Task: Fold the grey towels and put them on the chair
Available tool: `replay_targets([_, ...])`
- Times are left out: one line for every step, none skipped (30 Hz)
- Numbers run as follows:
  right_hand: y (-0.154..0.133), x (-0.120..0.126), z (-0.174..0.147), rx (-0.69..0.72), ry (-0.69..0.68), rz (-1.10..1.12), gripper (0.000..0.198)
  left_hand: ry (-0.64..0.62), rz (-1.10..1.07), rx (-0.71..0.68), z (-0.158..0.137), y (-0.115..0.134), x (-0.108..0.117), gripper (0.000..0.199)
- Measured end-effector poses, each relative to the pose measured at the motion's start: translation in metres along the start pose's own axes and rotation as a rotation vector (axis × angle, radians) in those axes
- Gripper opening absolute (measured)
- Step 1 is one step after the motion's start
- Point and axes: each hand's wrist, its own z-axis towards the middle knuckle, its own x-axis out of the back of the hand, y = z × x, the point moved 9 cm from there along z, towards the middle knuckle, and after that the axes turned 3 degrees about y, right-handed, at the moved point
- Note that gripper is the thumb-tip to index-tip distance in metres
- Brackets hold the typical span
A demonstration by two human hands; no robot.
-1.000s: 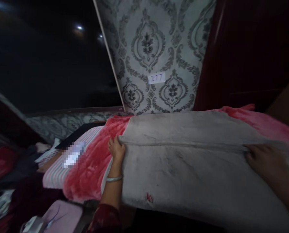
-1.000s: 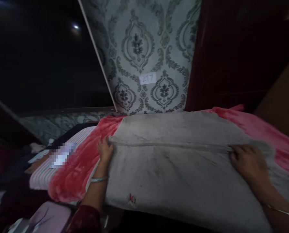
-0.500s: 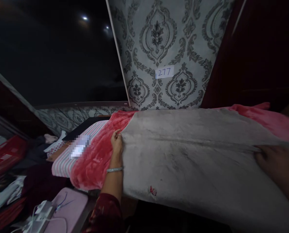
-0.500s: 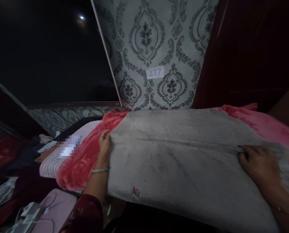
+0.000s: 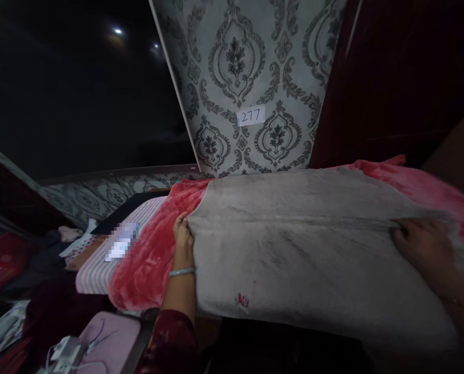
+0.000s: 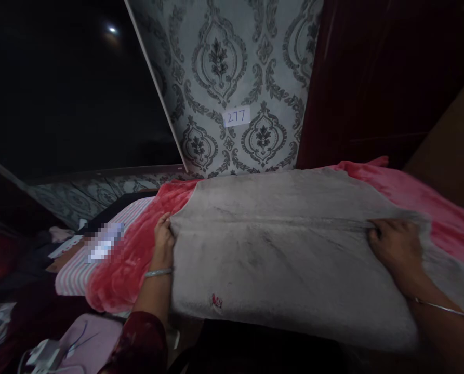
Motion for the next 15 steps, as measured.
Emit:
replay_targets([0.002,-0.001,0.0,-0.017,-0.011,0.001,0.046,-0.004,-0.011,0.026,0.0,-0.002,0.0,0.026])
replay_targets([0.003,-0.003,0.0,-0.036,-0.017,0.002,0.044,-0.01,-0.017,0.045,0.0,-0.004,-0.001,0.027])
replay_targets([0.004,-0.004,-0.001,-0.054,-0.019,0.002,0.042,-0.016,-0.021,0.058,0.0,-0.004,-0.001,0.026])
replay_targets([0.004,-0.004,-0.001,-0.068,-0.02,0.005,0.041,-0.025,-0.023,0.066,0.0,-0.004,-0.002,0.026])
replay_targets([0.004,-0.005,0.0,-0.08,-0.018,0.01,0.04,-0.034,-0.023,0.07,-0.001,-0.003,-0.003,0.026])
replay_targets([0.003,-0.004,0.0,-0.091,-0.017,0.017,0.039,-0.044,-0.023,0.072,-0.002,-0.002,-0.004,0.026])
replay_targets([0.002,-0.003,0.001,-0.107,-0.014,0.023,0.039,-0.053,-0.021,0.073,-0.003,0.0,-0.006,0.027])
replay_targets([0.001,-0.001,0.002,-0.124,-0.012,0.028,0.038,-0.06,-0.018,0.073,-0.004,0.002,-0.008,0.027])
replay_targets([0.001,0.001,0.002,-0.142,-0.011,0.035,0.037,-0.064,-0.014,0.071,-0.005,0.004,-0.009,0.028])
replay_targets([0.0,0.003,0.003,-0.161,-0.009,0.048,0.036,-0.065,-0.009,0.07,-0.005,0.006,-0.011,0.028])
replay_targets([0.001,0.005,0.003,-0.178,-0.007,0.066,0.036,-0.062,-0.003,0.068,-0.006,0.007,-0.012,0.029])
replay_targets([0.002,0.006,0.004,-0.194,-0.005,0.085,0.036,-0.058,0.002,0.067,-0.006,0.008,-0.013,0.03])
replay_targets([0.003,0.007,0.004,-0.21,-0.002,0.102,0.036,-0.052,0.008,0.065,-0.005,0.01,-0.014,0.031])
replay_targets([0.006,0.007,0.003,-0.229,0.002,0.113,0.036,-0.048,0.014,0.064,-0.005,0.01,-0.015,0.032])
replay_targets([0.009,0.006,0.003,-0.251,0.007,0.116,0.036,-0.046,0.022,0.065,-0.004,0.011,-0.015,0.032])
